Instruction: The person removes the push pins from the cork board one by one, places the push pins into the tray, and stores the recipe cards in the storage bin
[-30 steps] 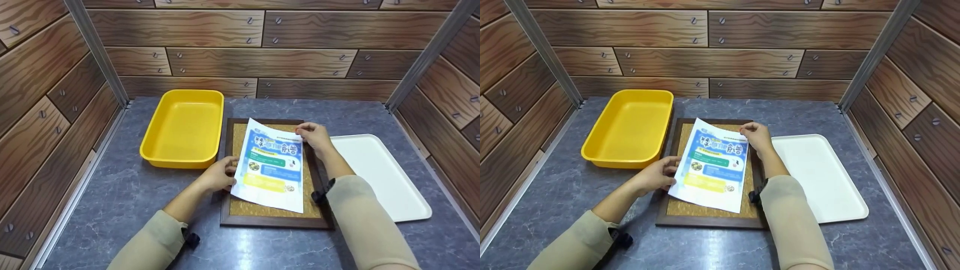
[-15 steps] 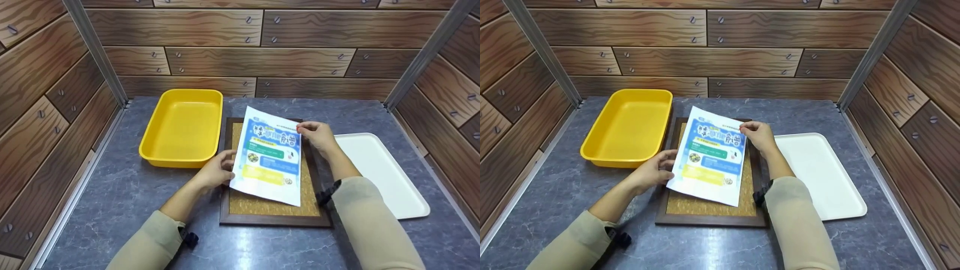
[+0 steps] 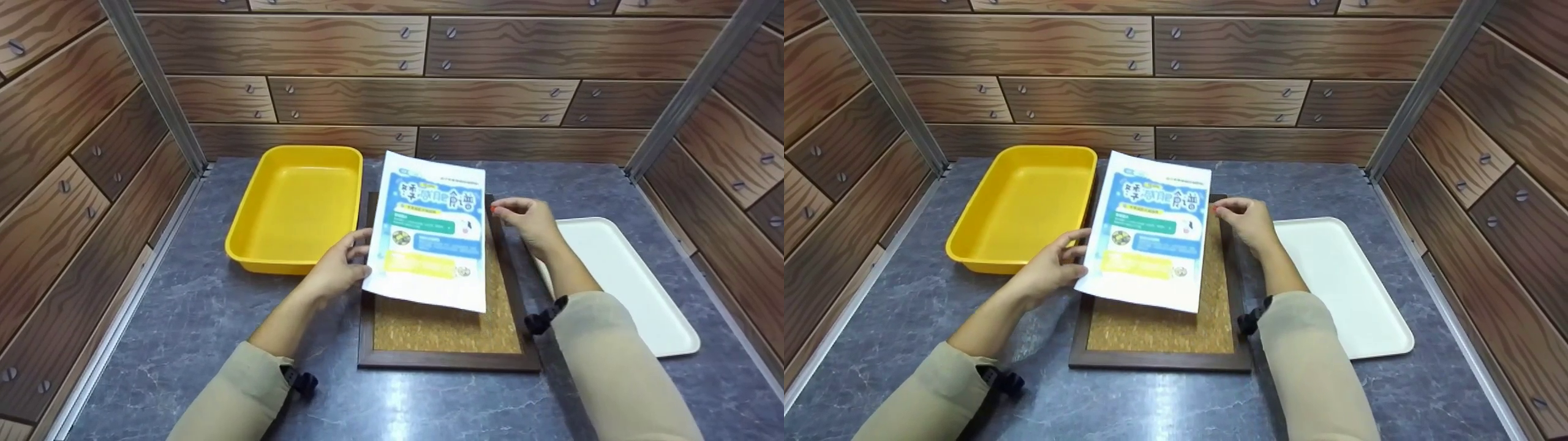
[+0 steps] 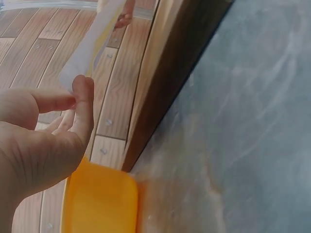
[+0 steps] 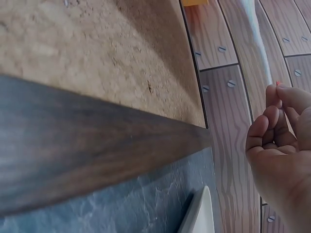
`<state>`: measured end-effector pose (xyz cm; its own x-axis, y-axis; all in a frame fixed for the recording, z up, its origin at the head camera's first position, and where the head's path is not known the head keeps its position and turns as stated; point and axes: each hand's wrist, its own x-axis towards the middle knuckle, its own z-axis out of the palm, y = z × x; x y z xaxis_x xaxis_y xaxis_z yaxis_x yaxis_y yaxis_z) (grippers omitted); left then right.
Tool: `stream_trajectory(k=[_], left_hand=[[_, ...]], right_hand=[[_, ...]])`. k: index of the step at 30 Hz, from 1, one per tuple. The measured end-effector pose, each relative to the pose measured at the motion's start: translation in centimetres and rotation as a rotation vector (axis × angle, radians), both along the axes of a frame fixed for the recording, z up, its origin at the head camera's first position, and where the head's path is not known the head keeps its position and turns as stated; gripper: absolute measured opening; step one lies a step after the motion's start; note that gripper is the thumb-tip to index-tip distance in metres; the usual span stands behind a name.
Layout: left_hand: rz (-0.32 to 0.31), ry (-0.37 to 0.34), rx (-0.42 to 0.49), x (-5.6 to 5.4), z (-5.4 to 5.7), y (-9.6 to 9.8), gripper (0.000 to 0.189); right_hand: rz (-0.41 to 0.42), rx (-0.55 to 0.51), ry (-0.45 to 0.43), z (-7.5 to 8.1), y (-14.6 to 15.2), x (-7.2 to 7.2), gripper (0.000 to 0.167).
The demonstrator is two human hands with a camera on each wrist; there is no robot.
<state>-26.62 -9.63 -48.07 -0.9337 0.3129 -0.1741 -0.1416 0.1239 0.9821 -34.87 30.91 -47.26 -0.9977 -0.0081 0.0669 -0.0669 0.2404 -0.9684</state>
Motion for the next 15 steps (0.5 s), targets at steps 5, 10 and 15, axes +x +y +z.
stream_trajectory(k=[5, 10, 15], left_hand=[[0.039, -0.001, -0.008, -0.3, 0.8, -1.1, 0.076], [0.065, 0.001, 0.022, -0.6, 1.6, -2.5, 0.074], [0.095, 0.006, 0.002, -1.0, 2.5, -4.1, 0.073]], right_hand=[[0.006, -0.006, 0.011, 0.0, 0.7, 0.2, 0.031], [0.008, 0.003, -0.006, -0.2, 1.9, 0.6, 0.031], [0.008, 0.018, -0.01, -0.6, 3.2, 0.9, 0.039]])
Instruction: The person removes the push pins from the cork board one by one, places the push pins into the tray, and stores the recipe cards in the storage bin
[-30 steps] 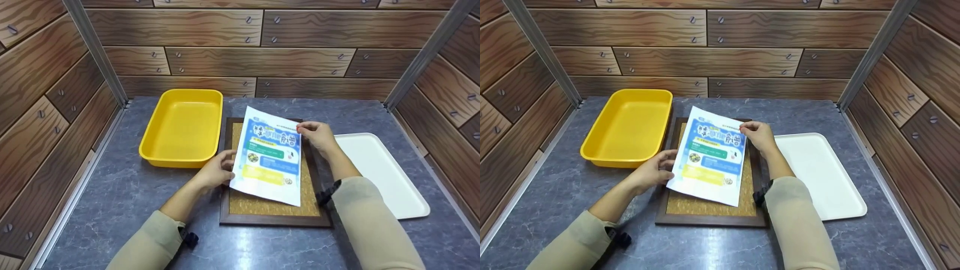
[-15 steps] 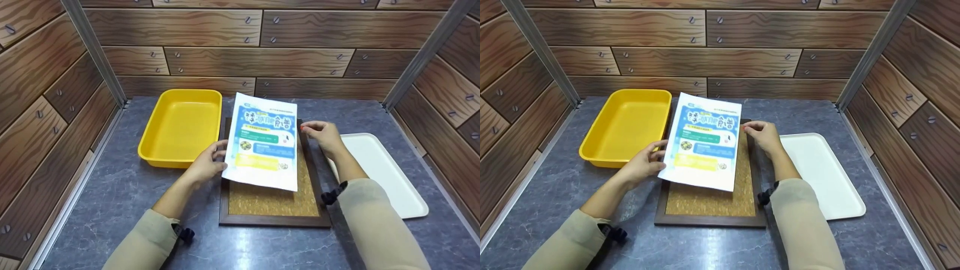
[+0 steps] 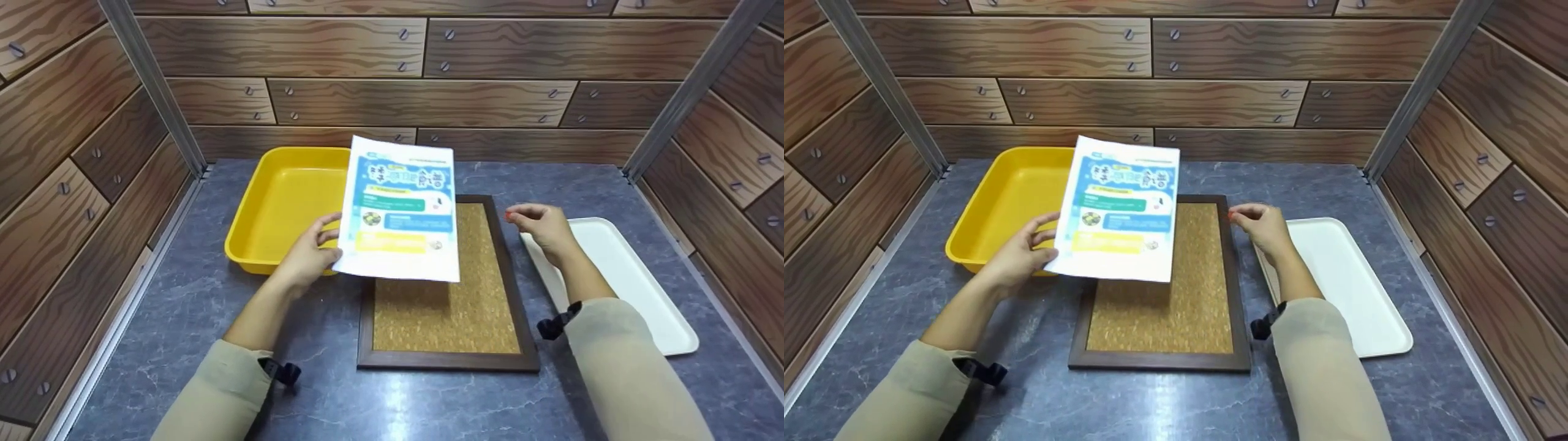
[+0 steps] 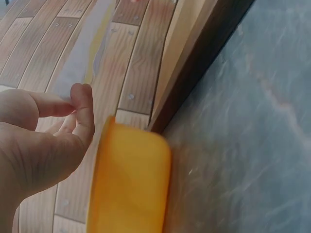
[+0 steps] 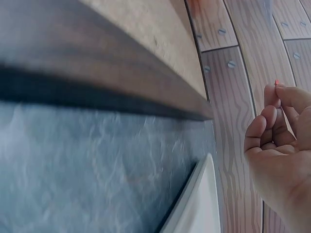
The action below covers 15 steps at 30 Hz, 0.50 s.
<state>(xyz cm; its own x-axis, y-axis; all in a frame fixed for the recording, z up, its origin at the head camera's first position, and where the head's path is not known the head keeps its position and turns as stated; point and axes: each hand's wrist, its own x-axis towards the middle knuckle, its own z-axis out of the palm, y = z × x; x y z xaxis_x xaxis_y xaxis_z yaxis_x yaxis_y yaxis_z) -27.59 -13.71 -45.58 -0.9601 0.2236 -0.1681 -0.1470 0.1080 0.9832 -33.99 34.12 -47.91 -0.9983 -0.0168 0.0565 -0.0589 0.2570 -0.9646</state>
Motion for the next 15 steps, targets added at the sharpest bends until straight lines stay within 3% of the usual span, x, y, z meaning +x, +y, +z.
stream_trajectory(k=[7, 15], left_hand=[[0.053, -0.008, -0.009, -0.9, 0.8, -2.4, 0.074], [0.114, -0.079, 0.012, -2.1, 0.6, -5.0, 0.074]], right_hand=[[0.003, -0.013, -0.018, -0.5, 1.8, 0.4, 0.031], [0.014, -0.017, -0.043, -0.8, 4.1, 1.2, 0.029]])
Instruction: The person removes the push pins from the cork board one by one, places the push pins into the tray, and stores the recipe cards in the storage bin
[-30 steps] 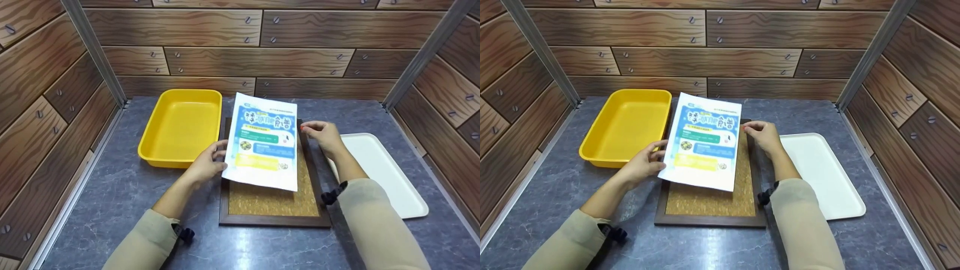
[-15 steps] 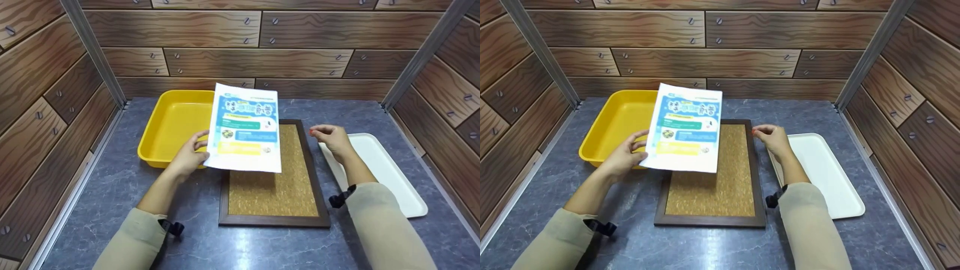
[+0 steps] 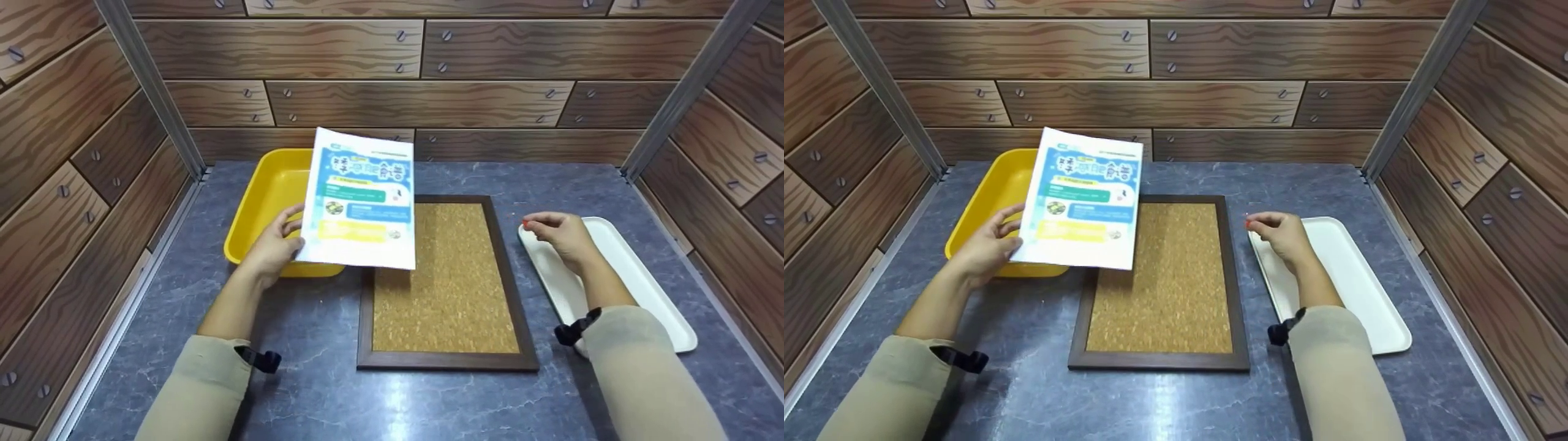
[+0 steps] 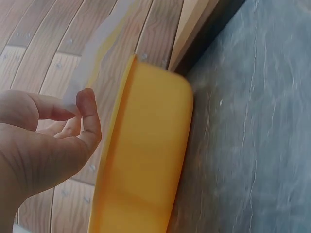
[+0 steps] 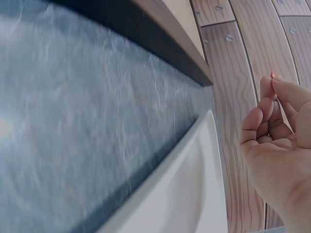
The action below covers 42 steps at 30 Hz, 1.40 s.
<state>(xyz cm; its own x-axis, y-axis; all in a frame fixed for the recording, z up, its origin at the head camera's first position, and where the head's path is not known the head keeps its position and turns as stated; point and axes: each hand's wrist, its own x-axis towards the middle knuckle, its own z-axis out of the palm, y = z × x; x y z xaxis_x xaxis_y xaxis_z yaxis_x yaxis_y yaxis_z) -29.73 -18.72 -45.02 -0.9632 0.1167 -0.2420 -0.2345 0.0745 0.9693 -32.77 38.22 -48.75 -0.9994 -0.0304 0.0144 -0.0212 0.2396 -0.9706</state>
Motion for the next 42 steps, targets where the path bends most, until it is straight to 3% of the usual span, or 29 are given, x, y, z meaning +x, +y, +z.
stream_trajectory(k=[6, 13, 25, 36, 42], left_hand=[[0.017, 0.0, 0.009, -0.6, -0.3, -2.2, 0.074], [0.024, -0.012, 0.014, -1.2, -0.6, -4.3, 0.077], [0.069, -0.018, -0.068, -2.6, -0.1, -7.7, 0.083], [0.065, 0.007, -0.336, -2.8, 0.0, -8.8, 0.085], [0.018, 0.019, -0.425, -2.4, 0.0, -8.6, 0.08]], right_hand=[[0.004, -0.019, -0.013, -0.6, 2.0, 0.5, 0.021], [-0.007, 0.078, -0.033, -1.0, 3.9, 1.2, 0.022], [-0.03, 0.053, -0.107, -1.4, 5.9, 1.6, 0.015], [-0.032, 0.152, -0.206, -2.3, 6.6, 2.4, 0.013], [-0.012, 0.39, -0.191, -2.3, 6.5, 2.4, 0.025]])
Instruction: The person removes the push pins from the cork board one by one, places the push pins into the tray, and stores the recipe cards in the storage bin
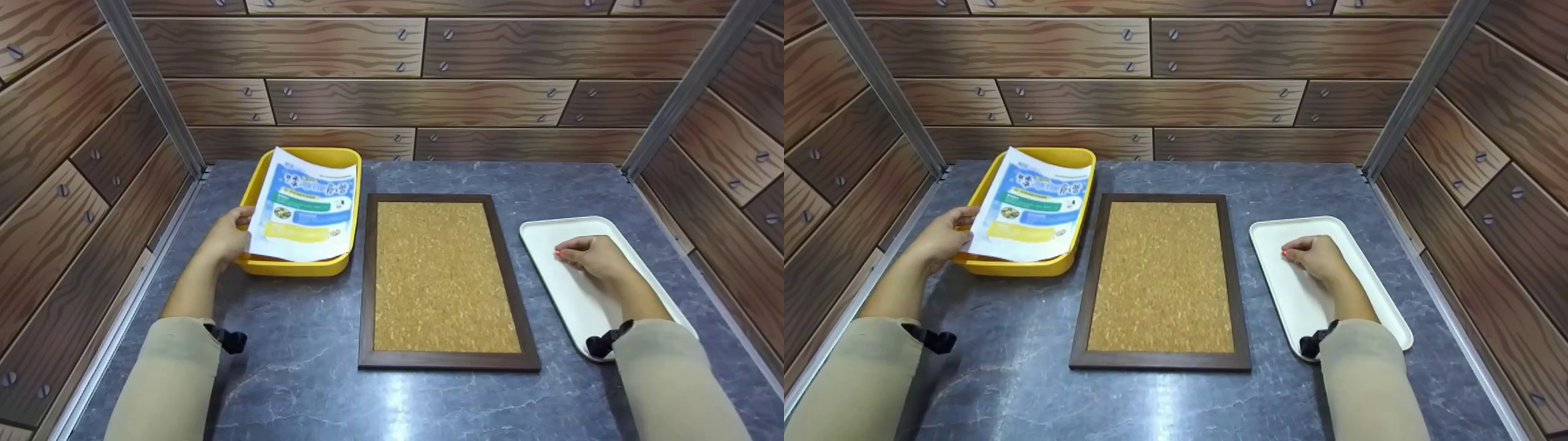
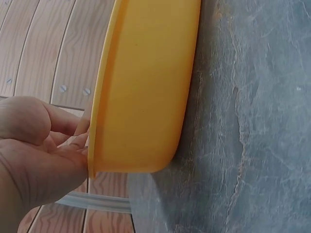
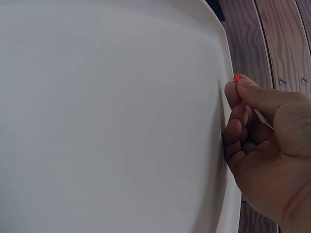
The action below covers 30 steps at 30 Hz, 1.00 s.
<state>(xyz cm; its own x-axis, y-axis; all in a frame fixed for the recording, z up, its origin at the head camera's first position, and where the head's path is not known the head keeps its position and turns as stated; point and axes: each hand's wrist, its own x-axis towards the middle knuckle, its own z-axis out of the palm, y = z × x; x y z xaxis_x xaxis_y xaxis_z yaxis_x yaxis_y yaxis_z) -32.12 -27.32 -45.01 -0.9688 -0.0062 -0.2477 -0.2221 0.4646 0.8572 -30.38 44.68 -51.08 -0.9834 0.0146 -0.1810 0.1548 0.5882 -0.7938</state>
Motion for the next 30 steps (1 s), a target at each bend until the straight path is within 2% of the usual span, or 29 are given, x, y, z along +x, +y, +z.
stream_trajectory(k=[3, 7, 13, 16, 20, 24, 30], left_hand=[[-0.01, -0.008, -0.016, -0.02, -0.03, 0.03, 0.079], [-0.002, 0.012, -0.072, -0.2, -0.34, -0.18, 0.072], [-0.002, 0.038, -0.163, -0.26, -0.39, 0.02, 0.064], [-0.016, 0.011, -0.165, -0.37, -0.29, 0.1, 0.07], [-0.039, -0.014, -0.194, -0.46, -0.26, 0.18, 0.073], [-0.079, 0.009, -0.28, -0.32, -0.22, 0.29, 0.072], [-0.128, 0.015, -0.413, -0.06, 0.04, 0.48, 0.076]], right_hand=[[0.034, 0.103, 0.019, -0.06, -0.07, -0.04, 0.034], [0.067, 0.157, 0.055, -0.09, -0.18, 0.05, 0.036], [0.072, 0.155, 0.069, -0.26, -0.21, 0.21, 0.035], [0.07, 0.151, 0.062, -0.37, -0.14, 0.26, 0.034], [0.094, 0.197, 0.098, -0.34, -0.08, 0.18, 0.033], [0.102, 0.225, 0.126, -0.33, -0.03, 0.14, 0.032], [0.088, 0.243, 0.113, -0.46, 0.05, 0.26, 0.028]])
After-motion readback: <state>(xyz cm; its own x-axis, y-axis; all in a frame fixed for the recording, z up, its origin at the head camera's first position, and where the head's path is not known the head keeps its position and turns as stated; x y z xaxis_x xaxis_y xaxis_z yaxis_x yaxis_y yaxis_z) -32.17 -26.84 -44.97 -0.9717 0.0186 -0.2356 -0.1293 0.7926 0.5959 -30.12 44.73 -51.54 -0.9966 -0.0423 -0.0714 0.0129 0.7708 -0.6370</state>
